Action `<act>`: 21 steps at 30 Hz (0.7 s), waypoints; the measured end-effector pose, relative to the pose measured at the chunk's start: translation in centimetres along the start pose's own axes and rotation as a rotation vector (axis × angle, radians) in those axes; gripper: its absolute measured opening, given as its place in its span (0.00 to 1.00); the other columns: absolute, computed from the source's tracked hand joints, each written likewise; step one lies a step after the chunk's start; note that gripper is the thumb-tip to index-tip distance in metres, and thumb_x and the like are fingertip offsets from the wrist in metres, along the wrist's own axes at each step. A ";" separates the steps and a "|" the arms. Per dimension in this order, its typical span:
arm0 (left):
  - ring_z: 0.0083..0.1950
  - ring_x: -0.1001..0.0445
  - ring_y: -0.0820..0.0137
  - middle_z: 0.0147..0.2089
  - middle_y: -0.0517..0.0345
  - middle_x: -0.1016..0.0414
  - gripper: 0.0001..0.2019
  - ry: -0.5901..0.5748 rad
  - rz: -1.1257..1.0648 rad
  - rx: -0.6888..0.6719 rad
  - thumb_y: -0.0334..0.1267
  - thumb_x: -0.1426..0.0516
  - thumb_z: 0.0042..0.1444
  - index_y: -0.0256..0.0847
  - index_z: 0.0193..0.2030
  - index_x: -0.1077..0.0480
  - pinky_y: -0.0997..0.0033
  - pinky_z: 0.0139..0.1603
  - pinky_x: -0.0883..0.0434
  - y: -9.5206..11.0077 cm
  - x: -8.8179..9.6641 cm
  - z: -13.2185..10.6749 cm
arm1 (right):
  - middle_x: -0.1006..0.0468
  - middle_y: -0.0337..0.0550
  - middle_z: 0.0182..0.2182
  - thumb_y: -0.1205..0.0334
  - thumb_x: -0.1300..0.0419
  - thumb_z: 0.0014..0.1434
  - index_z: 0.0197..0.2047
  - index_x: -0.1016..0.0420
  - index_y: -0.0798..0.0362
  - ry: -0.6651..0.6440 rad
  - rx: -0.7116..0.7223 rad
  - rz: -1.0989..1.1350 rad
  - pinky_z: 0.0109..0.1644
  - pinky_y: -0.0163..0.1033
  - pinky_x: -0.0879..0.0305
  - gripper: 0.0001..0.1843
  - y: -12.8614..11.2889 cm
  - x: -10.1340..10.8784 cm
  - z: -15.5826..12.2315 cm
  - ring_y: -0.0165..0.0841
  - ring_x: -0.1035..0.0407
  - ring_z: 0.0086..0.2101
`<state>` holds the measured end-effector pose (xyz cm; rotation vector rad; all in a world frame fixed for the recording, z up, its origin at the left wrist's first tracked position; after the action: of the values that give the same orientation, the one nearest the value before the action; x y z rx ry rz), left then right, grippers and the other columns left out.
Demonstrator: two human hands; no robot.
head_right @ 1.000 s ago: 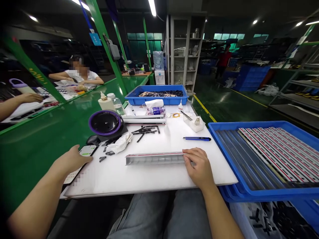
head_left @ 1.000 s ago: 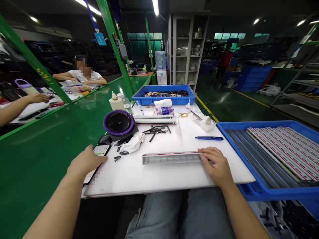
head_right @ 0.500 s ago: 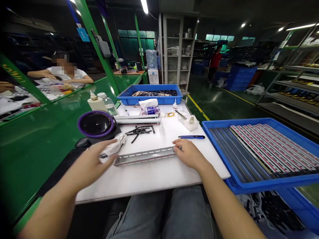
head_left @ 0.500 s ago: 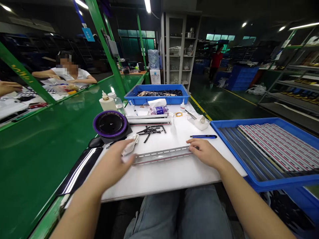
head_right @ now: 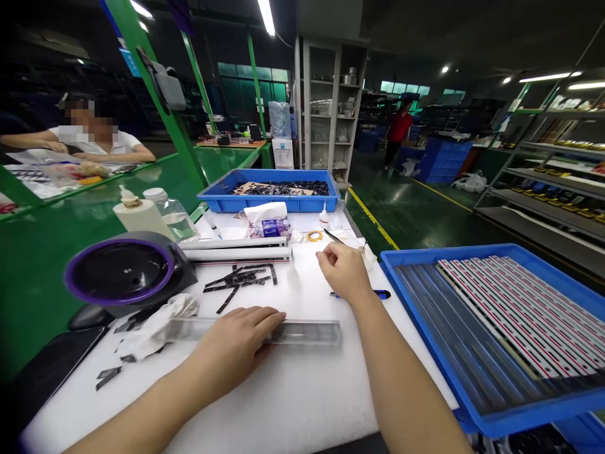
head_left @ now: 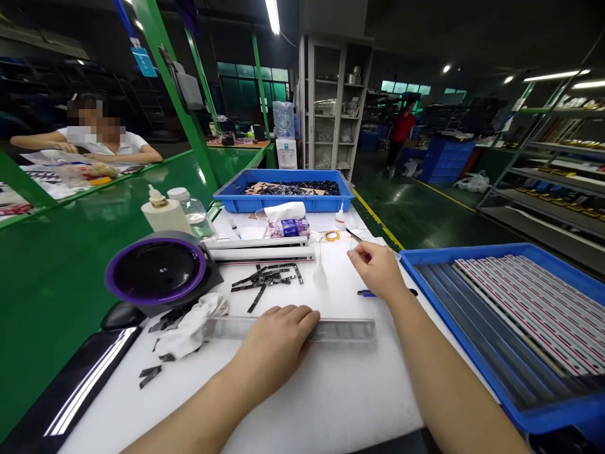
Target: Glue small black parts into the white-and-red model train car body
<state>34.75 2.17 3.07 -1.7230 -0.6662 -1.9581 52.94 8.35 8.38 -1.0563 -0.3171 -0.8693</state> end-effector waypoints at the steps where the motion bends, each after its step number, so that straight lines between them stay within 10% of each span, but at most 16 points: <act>1: 0.46 0.24 0.59 0.50 0.50 0.23 0.19 -0.015 0.016 0.036 0.32 0.45 0.55 0.47 0.54 0.32 0.57 0.45 0.27 -0.3 -0.1 -0.1 | 0.33 0.35 0.19 0.56 0.43 0.58 0.24 0.32 0.52 -0.028 0.012 0.013 0.32 0.35 0.46 0.13 0.0 -0.5 -0.3 0.28 0.40 0.24; 10: 0.52 0.25 0.56 0.59 0.52 0.26 0.20 -0.101 0.000 0.009 0.51 0.46 0.60 0.51 0.56 0.31 0.54 0.48 0.26 1.9 2.7 -2.1 | 0.30 0.36 0.20 0.56 0.43 0.58 0.24 0.31 0.52 -0.199 0.002 0.067 0.29 0.36 0.47 0.14 -0.1 -3.3 -1.4 0.28 0.39 0.24; 16: 0.45 0.23 0.54 0.43 0.45 0.21 0.16 -0.216 0.201 0.516 0.44 0.52 0.61 0.42 0.36 0.24 0.57 0.42 0.28 -10.1 3.3 -0.2 | 0.27 0.38 0.23 0.56 0.44 0.59 0.27 0.27 0.52 -0.240 -0.020 0.100 0.29 0.36 0.46 0.13 0.0 -3.3 -1.8 0.30 0.37 0.25; 21: 0.44 0.23 0.50 0.42 0.40 0.21 0.14 -0.219 0.218 0.623 0.43 0.48 0.56 0.39 0.36 0.23 0.55 0.41 0.28 -13.4 1.5 -0.6 | 0.24 0.39 0.24 0.59 0.44 0.59 0.28 0.26 0.52 -0.349 0.035 0.089 0.31 0.35 0.46 0.11 -1.1 -4.7 -2.5 0.30 0.34 0.27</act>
<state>25.80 12.31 3.63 -1.5347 -0.9907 -1.2420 48.73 8.16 4.94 -1.1801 -0.5708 -0.5955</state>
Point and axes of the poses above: each hand's wrist, its own z-axis towards the middle knuckle, its own x-axis out of the back of the hand, y = z × x, the point moved 10 cm from there along z, towards the middle knuckle
